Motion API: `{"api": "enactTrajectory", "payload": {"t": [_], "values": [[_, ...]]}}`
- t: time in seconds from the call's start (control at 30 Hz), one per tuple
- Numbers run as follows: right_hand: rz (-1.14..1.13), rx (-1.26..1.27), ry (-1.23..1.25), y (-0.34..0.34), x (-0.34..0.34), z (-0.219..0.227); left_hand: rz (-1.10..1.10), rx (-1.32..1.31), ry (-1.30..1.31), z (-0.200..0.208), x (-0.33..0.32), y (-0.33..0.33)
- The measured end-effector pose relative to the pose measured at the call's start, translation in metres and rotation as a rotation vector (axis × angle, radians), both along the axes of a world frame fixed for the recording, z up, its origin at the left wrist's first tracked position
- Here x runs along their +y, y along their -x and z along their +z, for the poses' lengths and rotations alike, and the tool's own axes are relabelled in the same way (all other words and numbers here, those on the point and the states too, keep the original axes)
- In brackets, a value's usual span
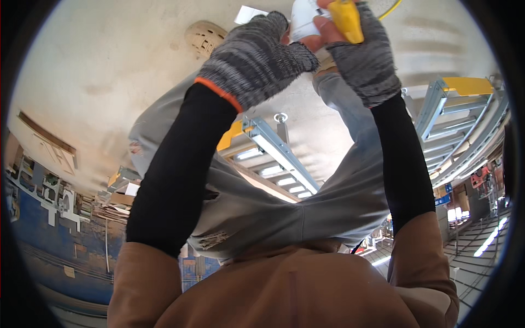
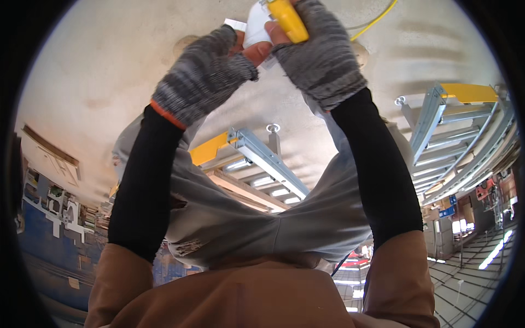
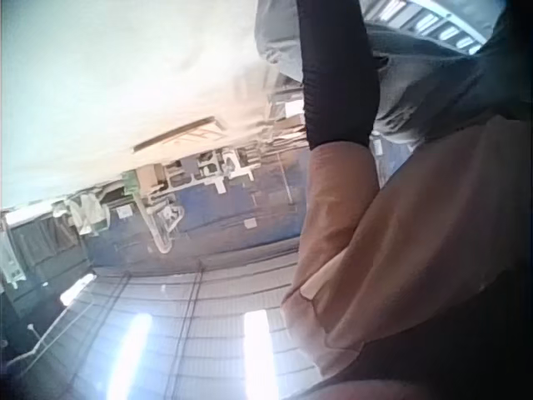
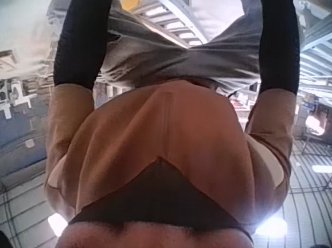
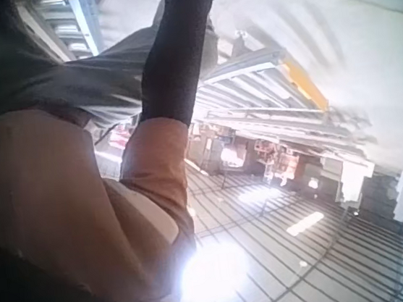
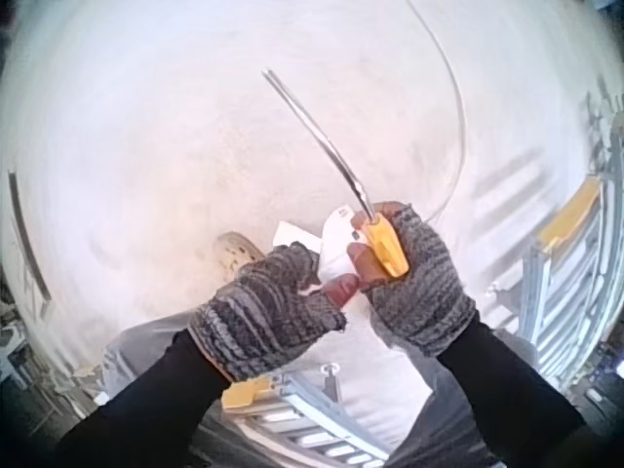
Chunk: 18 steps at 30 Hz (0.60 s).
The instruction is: The person transfers wooden boards from a conveyor table onto a roller rack, handles a strip of labels, and unscrews and reattaches the lid on a water bottle.
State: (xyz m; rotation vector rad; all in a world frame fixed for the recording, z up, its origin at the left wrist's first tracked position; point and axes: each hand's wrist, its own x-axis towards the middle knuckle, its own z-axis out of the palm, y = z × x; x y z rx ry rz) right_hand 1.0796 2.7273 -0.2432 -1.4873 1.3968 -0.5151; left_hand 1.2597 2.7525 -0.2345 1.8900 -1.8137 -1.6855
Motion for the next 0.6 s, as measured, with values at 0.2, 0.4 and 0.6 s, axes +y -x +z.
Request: {"api": "enactTrajectory", "payload": {"t": [0.2, 0.4, 0.6], "values": [[0.061, 0.075, 0.073, 0.046, -0.020, -0.003, 0.242, 0.294, -0.166, -0.019, -0.024, 0.040], [0.007, 0.081, 0.160, 0.052, -0.030, 0.020, 0.436, 0.470, -0.164, -0.016, -0.033, 0.058], [-0.022, 0.056, 0.140, 0.068, -0.025, 0.022, 0.485, 0.591, -0.027, -0.016, -0.048, 0.056]]}}
